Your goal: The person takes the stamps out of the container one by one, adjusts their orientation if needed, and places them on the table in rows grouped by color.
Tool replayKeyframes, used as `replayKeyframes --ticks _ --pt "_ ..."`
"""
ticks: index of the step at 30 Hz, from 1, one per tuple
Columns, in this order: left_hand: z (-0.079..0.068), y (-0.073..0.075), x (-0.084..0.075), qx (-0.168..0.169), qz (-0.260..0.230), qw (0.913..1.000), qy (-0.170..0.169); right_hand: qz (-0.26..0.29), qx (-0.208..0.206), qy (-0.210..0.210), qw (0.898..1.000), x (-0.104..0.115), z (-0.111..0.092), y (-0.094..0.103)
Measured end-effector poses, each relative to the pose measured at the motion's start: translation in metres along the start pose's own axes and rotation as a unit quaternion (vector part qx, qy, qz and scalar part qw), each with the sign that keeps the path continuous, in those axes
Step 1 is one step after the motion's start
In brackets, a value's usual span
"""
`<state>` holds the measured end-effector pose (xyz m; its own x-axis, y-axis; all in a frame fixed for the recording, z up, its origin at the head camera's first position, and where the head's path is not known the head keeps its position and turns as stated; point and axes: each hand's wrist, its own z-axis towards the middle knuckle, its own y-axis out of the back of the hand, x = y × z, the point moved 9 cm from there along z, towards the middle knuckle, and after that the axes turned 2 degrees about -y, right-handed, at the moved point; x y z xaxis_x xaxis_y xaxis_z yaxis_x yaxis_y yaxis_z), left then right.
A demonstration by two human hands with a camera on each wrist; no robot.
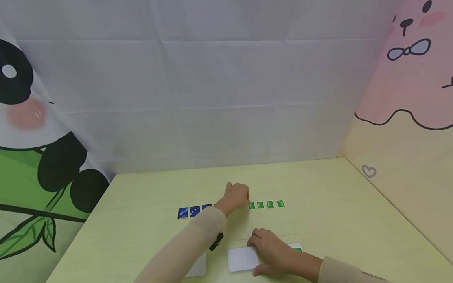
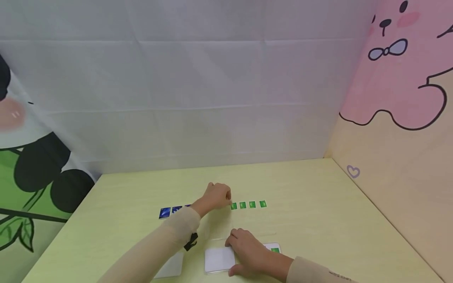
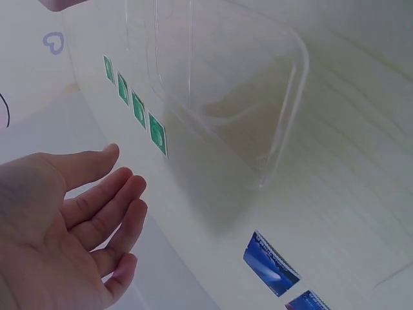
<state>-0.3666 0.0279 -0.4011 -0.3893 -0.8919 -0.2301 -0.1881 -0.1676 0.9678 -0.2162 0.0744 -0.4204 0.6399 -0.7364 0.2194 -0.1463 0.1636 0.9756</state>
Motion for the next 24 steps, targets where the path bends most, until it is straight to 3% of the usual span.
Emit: replayKeyframes --ticks 11,19,24 --pt "-0.005 -0.004 0.001 0.004 -0.004 1.0 -0.008 -0.005 0.002 -0.01 1.0 -0.001 -0.001 0.0" --pt "-0.011 0.002 -0.004 -0.012 0.049 0.9983 -0.031 -0.025 -0.028 0.009 0.999 0.003 -0.004 0.005" --pt "-0.017 0.003 -0.015 -0.02 0.072 0.9948 -0.069 -0.002 -0.032 0.014 0.999 0.005 -0.008 0.005"
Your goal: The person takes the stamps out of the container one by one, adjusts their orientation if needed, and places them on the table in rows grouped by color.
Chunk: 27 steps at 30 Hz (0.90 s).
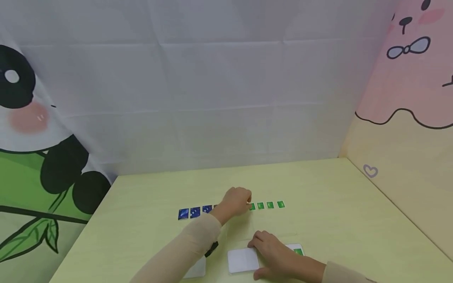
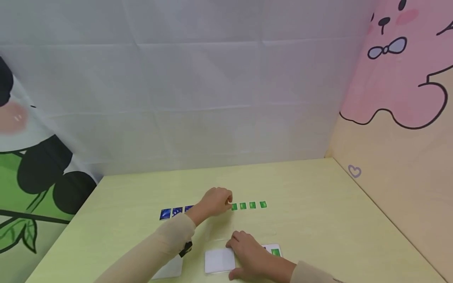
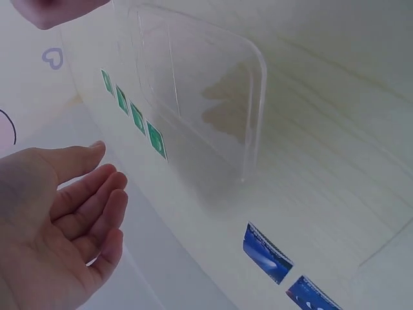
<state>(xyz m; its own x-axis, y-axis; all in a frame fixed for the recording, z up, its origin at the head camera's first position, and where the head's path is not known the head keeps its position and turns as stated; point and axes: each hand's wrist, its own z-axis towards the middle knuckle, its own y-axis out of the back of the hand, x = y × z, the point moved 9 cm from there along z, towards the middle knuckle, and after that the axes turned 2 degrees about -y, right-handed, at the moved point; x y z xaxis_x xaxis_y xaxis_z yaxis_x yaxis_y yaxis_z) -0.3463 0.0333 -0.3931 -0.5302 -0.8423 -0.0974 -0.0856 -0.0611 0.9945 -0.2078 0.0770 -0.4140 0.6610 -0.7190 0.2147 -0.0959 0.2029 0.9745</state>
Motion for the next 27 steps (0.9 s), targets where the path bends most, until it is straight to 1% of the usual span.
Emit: replayKeyframes --ticks 2,7,13,15,18,23,27 --pt "-0.002 0.0 -0.003 -0.005 0.007 0.9999 -0.013 0.007 0.005 -0.001 1.0 0.001 -0.001 -0.001" --pt "-0.007 0.004 -0.006 -0.022 0.012 0.9995 -0.021 0.009 0.01 -0.008 1.0 0.0 -0.002 -0.001" --pt "-0.011 0.006 -0.009 -0.042 0.013 0.9985 -0.032 -0.004 -0.011 0.003 1.0 0.001 -0.004 0.003" --pt "-0.012 0.005 -0.011 -0.043 0.013 0.9984 -0.035 -0.011 -0.016 0.008 1.0 0.001 -0.005 0.005" --pt "-0.012 0.003 -0.013 -0.042 0.015 0.9983 -0.038 -0.007 -0.012 0.007 1.0 0.0 -0.006 0.006" --pt "-0.018 0.006 -0.02 -0.047 0.043 0.9965 -0.054 0.003 0.002 -0.003 1.0 -0.005 -0.009 0.006" --pt "-0.024 0.01 -0.025 -0.049 0.075 0.9939 -0.064 0.005 -0.003 0.001 1.0 -0.008 -0.01 0.009"
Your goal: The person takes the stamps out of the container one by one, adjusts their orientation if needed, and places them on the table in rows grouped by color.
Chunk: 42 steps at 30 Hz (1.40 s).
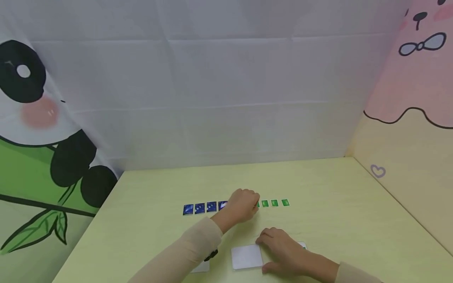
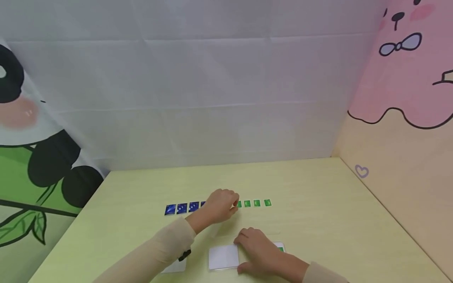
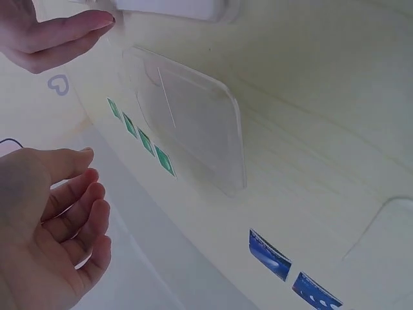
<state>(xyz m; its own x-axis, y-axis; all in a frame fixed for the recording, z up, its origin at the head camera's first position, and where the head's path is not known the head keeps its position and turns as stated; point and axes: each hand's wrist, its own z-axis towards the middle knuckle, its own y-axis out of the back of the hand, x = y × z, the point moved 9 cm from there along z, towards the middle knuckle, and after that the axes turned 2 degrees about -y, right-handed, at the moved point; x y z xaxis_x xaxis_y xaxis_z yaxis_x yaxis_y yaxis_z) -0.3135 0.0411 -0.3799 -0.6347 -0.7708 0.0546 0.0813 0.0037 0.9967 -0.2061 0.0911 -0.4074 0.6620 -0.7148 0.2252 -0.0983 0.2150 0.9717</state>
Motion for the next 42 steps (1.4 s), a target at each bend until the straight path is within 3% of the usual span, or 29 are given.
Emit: replayKeyframes --ticks 6,12,22,32,42 --pt "-0.005 0.001 -0.005 0.005 0.022 0.9997 -0.005 0.003 -0.018 0.008 1.0 -0.004 -0.006 0.007" --pt "-0.01 0.0 -0.007 0.0 0.018 0.9998 -0.005 0.021 -0.009 -0.006 1.0 -0.015 -0.014 0.007" --pt "-0.019 -0.001 -0.009 -0.006 0.017 0.9998 -0.003 0.009 -0.034 0.005 0.999 -0.023 -0.02 0.009" --pt "-0.024 -0.001 -0.013 -0.016 0.018 0.9997 -0.008 0.028 0.013 -0.04 0.999 -0.036 -0.024 0.007" --pt "-0.03 0.002 -0.016 -0.036 0.035 0.9985 -0.018 0.012 0.006 -0.044 0.999 -0.039 -0.03 0.009"
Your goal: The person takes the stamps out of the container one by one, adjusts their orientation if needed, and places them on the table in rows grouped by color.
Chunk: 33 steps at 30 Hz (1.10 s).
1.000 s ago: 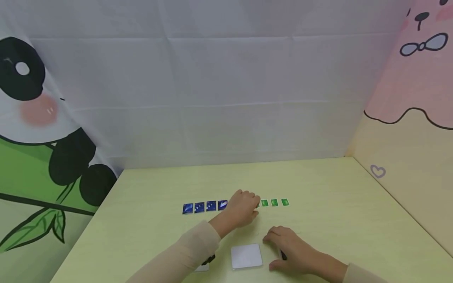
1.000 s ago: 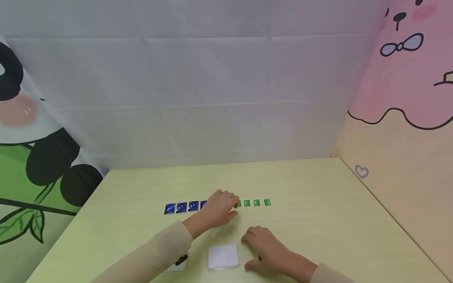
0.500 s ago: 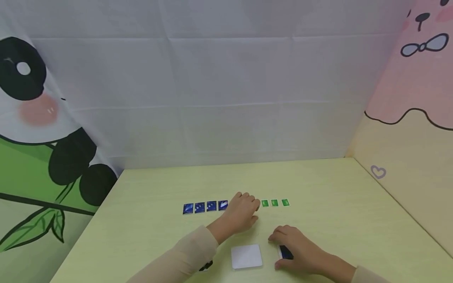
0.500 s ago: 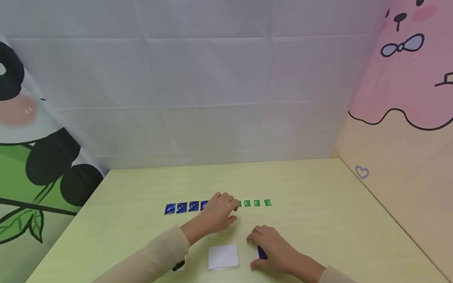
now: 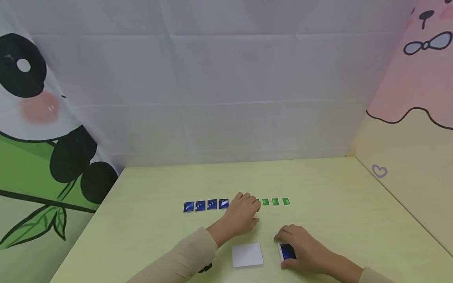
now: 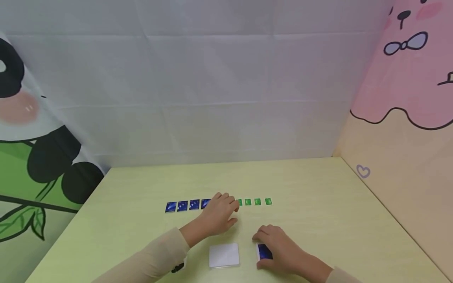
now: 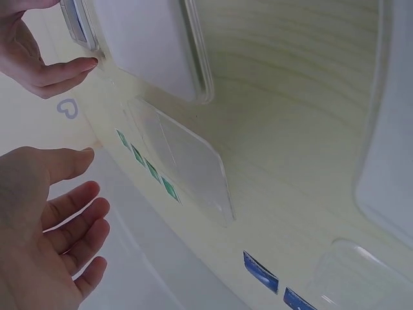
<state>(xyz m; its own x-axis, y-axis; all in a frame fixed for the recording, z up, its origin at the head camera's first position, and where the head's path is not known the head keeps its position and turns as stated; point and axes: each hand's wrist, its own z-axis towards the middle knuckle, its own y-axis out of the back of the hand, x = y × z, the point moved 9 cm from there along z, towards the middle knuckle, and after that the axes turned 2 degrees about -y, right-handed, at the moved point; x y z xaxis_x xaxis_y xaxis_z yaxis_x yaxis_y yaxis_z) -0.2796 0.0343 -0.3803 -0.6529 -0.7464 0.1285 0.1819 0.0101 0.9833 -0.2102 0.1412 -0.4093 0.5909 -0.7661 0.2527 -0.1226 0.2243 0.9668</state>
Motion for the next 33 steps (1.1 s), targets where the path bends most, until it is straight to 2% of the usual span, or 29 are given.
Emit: replayKeyframes --ticks 4,13,20,26,33 --pt "-0.002 0.001 -0.001 -0.001 -0.003 1.0 -0.001 -0.013 -0.003 -0.005 1.0 -0.003 -0.003 0.002" --pt "-0.004 0.003 -0.004 0.0 -0.007 1.0 -0.003 -0.035 -0.036 0.019 0.999 -0.004 -0.013 0.009" --pt "-0.005 0.006 -0.007 -0.013 0.0 0.9998 -0.013 -0.029 -0.021 -0.002 0.999 -0.01 -0.018 0.011" --pt "-0.005 0.005 -0.011 0.0 -0.001 0.9999 -0.016 -0.048 -0.034 -0.007 0.998 -0.016 -0.024 0.013" --pt "-0.005 0.006 -0.017 0.003 -0.001 0.9998 -0.02 -0.066 -0.028 -0.028 0.997 -0.024 -0.028 0.011"
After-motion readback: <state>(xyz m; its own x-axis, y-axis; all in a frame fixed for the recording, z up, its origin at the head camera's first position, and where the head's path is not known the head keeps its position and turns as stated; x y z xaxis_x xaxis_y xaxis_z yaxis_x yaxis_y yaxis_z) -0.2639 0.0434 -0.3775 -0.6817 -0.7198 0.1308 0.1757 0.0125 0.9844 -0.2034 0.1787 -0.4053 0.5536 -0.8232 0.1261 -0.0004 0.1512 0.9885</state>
